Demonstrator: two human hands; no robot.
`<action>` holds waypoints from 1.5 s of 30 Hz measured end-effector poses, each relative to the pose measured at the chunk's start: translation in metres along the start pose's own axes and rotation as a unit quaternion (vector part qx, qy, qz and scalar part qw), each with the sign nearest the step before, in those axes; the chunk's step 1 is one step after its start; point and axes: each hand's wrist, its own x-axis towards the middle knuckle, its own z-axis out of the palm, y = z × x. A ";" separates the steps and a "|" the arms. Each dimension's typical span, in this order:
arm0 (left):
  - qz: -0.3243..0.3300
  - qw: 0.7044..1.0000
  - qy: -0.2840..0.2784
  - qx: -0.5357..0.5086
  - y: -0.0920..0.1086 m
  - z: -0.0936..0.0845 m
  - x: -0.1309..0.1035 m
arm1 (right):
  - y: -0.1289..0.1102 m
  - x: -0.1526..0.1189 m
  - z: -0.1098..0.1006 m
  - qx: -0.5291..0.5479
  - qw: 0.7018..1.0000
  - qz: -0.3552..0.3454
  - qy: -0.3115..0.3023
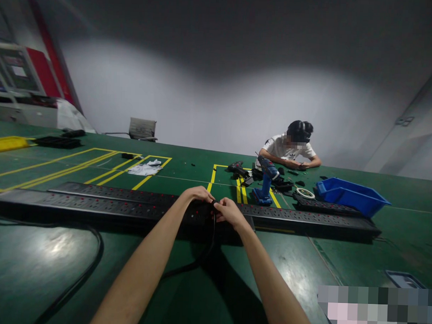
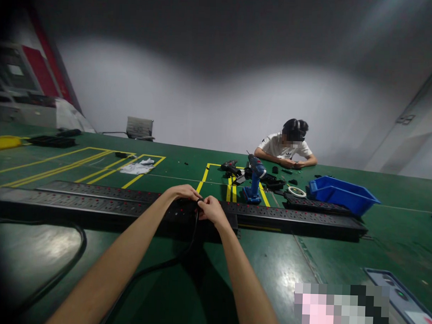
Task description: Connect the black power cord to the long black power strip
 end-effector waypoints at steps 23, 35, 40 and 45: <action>0.106 0.953 0.213 0.186 0.009 0.041 -0.067 | -0.081 0.020 0.019 -0.621 0.783 0.025 0.005; 0.067 0.962 0.204 0.168 0.005 0.041 -0.063 | -0.066 0.006 0.018 -0.637 0.771 -0.008 0.024; 0.078 0.965 0.203 0.149 0.000 0.040 -0.063 | -0.067 0.006 0.020 -0.636 0.771 0.011 0.032; 0.085 0.965 0.203 0.142 0.001 0.036 -0.066 | -0.066 0.012 0.021 -0.660 0.751 -0.007 0.028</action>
